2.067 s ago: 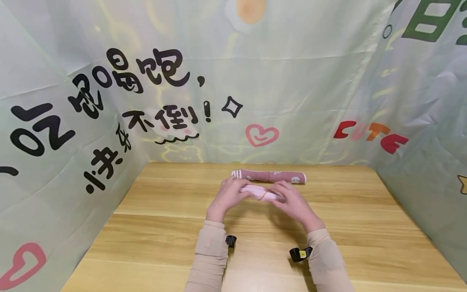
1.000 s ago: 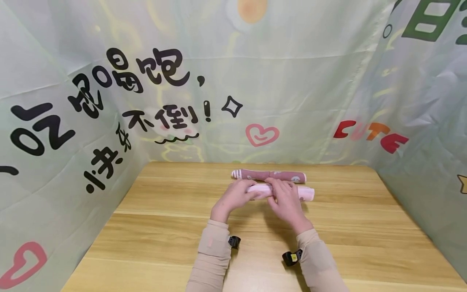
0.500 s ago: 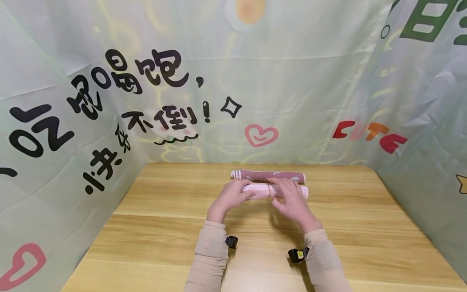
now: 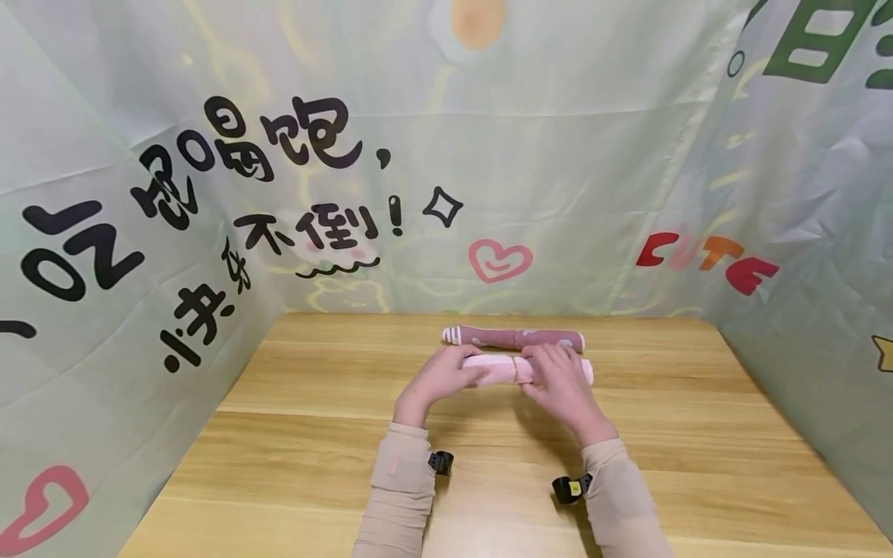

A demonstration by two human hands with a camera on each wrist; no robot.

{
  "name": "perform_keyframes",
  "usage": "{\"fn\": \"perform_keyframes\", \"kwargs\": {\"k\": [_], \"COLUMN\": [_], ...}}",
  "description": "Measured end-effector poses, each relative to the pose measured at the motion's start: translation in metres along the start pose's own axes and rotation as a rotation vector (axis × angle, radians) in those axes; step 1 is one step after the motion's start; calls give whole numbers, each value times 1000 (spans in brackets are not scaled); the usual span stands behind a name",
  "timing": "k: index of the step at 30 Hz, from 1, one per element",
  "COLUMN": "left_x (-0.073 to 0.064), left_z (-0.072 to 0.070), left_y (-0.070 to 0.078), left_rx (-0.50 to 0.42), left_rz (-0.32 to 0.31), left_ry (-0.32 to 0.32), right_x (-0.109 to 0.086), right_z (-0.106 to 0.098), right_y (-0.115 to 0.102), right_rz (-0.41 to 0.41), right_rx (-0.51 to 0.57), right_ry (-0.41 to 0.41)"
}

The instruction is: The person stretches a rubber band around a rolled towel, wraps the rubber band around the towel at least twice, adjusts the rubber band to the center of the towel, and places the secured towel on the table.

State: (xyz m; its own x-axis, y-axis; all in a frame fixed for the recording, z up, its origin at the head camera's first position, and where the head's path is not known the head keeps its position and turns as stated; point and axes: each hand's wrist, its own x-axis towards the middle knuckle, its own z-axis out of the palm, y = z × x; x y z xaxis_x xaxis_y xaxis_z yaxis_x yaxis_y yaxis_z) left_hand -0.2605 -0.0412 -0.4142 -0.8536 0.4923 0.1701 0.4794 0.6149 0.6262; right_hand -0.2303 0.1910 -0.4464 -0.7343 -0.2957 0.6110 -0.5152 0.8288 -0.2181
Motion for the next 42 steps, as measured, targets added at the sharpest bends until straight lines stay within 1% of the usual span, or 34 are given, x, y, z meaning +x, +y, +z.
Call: {"fn": "perform_keyframes", "kwargs": {"k": [2, 4, 6, 8, 10, 14, 17, 20, 24, 26, 28, 30, 33, 37, 40, 42], "left_x": [0, 0, 1, 2, 3, 4, 5, 6, 6, 6, 6, 6, 6, 5, 6, 6], "left_z": [0, 2, 4, 7, 10, 15, 18, 20, 21, 22, 23, 23, 23, 23, 23, 23], "left_y": [3, 6, 11, 15, 17, 20, 21, 20, 18, 17, 16, 15, 15, 16, 17, 18], "left_rx": [40, 110, 203, 276, 335, 391, 421, 433, 438, 435, 439, 447, 470, 477, 473, 470], "left_rz": [1, 23, 61, 108, 154, 187, 179, 172, 171, 174, 169, 156, 126, 91, 81, 79], "left_ry": [30, 82, 146, 204, 237, 238, 222, 208, 197, 194, 189, 180, 166, 139, 121, 113], "right_x": [0, 0, -1, -1, -1, -2, -3, -2, -3, -3, -3, -3, -2, 0, 1, 2], "right_z": [0, -1, -1, -1, -2, -6, -10, -13, -15, -16, -17, -17, -16, -12, -10, -9], "right_y": [0, 1, 1, 2, 2, 3, 5, 7, 11, 13, 14, 13, 12, 7, 2, 0], "right_rz": [24, 48, 79, 109, 152, 253, 317, 344, 347, 339, 326, 301, 243, 153, 105, 90], "right_rx": [7, 11, 25, 37, 56, 112, 184, 283, 389, 405, 396, 369, 295, 195, 153, 130], "right_ry": [-24, -47, -70, -85, -104, -151, -187, -207, -221, -232, -244, -251, -242, -196, -163, -145]}}
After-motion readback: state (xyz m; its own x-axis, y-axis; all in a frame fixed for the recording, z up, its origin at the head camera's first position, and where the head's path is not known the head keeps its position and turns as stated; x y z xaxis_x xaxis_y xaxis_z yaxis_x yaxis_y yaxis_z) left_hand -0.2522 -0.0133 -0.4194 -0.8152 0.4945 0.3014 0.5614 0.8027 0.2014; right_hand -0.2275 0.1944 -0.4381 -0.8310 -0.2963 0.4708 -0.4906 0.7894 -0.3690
